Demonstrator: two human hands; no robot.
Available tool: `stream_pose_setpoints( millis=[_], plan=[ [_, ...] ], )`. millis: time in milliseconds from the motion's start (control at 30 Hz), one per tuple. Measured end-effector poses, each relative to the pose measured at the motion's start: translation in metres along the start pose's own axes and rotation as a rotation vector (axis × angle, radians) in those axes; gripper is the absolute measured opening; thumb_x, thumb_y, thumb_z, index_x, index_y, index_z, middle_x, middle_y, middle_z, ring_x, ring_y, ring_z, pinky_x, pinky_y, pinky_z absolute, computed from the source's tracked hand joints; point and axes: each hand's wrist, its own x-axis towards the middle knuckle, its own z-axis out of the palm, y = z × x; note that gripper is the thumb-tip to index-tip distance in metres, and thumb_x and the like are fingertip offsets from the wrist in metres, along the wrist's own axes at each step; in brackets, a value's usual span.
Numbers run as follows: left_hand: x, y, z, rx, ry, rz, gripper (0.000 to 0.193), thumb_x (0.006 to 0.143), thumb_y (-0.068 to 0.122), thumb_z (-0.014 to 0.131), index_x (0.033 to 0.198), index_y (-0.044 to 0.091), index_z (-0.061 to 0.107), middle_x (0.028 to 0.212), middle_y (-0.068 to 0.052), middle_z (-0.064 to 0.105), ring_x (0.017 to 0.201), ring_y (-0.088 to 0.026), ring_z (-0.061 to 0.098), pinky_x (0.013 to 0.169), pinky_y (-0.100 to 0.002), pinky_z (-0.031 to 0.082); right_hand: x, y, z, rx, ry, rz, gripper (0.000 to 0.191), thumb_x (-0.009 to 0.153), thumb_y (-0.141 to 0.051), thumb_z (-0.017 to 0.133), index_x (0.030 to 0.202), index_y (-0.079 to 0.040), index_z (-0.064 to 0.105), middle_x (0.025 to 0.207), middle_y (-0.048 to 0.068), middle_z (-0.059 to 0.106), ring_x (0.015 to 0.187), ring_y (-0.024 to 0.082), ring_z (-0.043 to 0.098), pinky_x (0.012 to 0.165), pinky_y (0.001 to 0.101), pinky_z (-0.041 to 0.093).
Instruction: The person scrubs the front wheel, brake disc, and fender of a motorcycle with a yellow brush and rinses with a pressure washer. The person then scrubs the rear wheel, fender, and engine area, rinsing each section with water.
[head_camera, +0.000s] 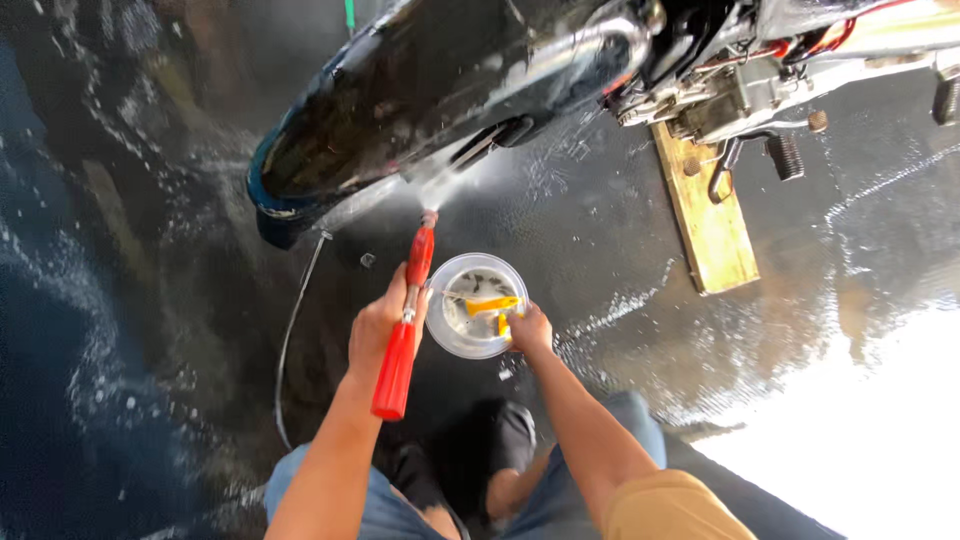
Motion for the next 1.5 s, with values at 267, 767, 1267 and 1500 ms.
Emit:
stream_pose_setpoints(
  millis=[267,767,1267,1500],
  plan=[
    [0.018,-0.018,0.028,0.121,-0.148,-0.026,0.045,0.103,0.042,0.053,0.136,0.012,0.05,0.082,-0.022,0.073,0.079,-0.047,0.069,0.068,-0.06,0.052,0.0,-0.018,-0.007,0.037,-0.037,0.169,0.062,0.094,-0.036,0.058,0.142,0.0,0.042,0.104,0.031,0.073,0.077,0.044,0.078,0.065,0.0499,0.063],
    [0.021,-0.059,-0.016,0.346,-0.265,0.056,0.046,0.1,0.052,0.053,0.121,0.011,0.054,0.093,-0.023,0.073,0.093,-0.046,0.07,0.081,-0.058,0.054,-0.061,-0.048,-0.102,0.903,-0.084,-0.185,0.032,0.101,-0.026,0.053,0.124,-0.008,0.068,0.099,0.014,0.077,0.075,0.02,0.076,0.059,0.034,0.064],
    [-0.057,-0.081,-0.01,0.26,-0.146,0.044,0.056,0.098,0.046,0.056,0.139,0.008,0.053,0.089,-0.022,0.074,0.082,-0.044,0.071,0.072,-0.056,0.055,-0.067,-0.185,-0.046,1.151,0.393,-0.663,0.03,0.107,-0.014,0.061,0.133,-0.001,0.068,0.094,0.011,0.07,0.075,0.015,0.063,0.066,0.0301,0.053],
    [-0.079,-0.059,-0.049,0.132,0.049,0.173,0.051,0.098,0.039,0.063,0.135,0.005,0.06,0.083,-0.024,0.072,0.077,-0.043,0.072,0.065,-0.049,0.057,-0.114,-0.183,-0.041,0.723,0.481,-0.818,0.036,0.101,-0.021,0.062,0.133,-0.006,0.066,0.114,0.018,0.078,0.1,0.03,0.077,0.088,0.0407,0.061]
  ],
)
